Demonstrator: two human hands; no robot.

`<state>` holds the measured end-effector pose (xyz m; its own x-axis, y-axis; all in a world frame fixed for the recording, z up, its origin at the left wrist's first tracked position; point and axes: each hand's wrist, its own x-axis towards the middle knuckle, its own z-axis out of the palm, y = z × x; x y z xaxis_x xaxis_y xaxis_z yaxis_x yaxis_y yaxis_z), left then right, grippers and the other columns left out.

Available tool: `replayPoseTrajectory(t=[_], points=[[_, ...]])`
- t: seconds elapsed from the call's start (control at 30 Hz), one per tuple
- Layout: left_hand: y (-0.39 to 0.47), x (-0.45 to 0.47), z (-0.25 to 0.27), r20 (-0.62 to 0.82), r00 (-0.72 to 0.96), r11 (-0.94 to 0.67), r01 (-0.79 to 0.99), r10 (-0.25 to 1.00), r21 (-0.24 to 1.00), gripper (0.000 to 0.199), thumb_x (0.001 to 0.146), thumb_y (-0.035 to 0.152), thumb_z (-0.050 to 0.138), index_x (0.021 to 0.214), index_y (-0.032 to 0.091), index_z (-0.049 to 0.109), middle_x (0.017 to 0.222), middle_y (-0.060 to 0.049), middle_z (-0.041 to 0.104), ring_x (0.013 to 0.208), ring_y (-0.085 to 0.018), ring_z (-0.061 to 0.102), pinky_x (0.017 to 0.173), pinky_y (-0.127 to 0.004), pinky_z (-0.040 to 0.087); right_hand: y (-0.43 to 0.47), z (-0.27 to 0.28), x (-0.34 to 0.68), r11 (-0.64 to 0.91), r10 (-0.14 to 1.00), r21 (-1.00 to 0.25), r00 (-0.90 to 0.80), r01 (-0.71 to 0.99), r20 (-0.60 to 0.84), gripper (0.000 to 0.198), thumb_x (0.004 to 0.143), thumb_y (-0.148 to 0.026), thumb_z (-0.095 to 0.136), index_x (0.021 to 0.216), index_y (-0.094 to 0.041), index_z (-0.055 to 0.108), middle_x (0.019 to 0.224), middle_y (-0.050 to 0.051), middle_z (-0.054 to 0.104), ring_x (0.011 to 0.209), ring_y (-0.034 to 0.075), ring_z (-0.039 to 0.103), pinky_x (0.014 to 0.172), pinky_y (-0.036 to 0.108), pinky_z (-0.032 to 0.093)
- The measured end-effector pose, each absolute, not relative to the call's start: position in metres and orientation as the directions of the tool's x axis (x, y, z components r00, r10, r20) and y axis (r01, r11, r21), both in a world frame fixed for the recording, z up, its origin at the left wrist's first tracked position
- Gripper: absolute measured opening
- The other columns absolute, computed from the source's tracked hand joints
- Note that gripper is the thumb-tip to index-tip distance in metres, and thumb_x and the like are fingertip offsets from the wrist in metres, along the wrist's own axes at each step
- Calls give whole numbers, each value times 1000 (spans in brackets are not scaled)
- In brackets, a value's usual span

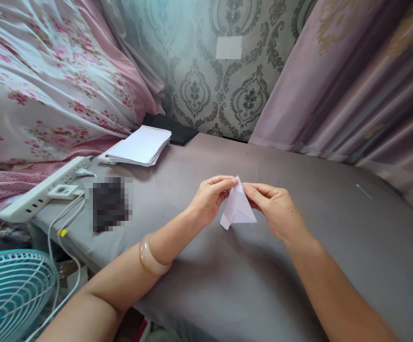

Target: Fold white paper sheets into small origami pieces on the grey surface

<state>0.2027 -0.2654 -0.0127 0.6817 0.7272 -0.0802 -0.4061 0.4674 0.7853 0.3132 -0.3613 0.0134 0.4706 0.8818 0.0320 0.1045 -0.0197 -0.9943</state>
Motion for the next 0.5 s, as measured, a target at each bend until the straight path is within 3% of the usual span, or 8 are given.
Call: replayPoseTrajectory(t=[0.17,0.3,0.5], points=[[-267,204,-14,-107,698,509,-399,708,763,21,60,25,82,71,13,69,65,-1,61,63,-11,55,67,-30,44,-362,12,312,-38,876,-989,482,141,35,32,71,-47,71,89,-21,78,79,4,75,71,20,67,73,39,56],[-267,205,-16,-104,687,478,-379,719,792,22,61,28,82,71,13,70,67,-2,63,64,-12,55,67,-29,43,-360,8,313,-55,841,-963,533,264,98,31,74,-44,69,91,-19,77,81,5,75,70,19,66,69,34,54],[-269,202,-13,182,490,-17,-322,853,947,21,73,36,75,80,17,71,79,-2,66,73,-12,55,68,-25,42,-354,-4,324,-60,757,-956,638,287,144,34,73,-46,69,85,-16,75,82,8,74,71,19,66,67,33,51]])
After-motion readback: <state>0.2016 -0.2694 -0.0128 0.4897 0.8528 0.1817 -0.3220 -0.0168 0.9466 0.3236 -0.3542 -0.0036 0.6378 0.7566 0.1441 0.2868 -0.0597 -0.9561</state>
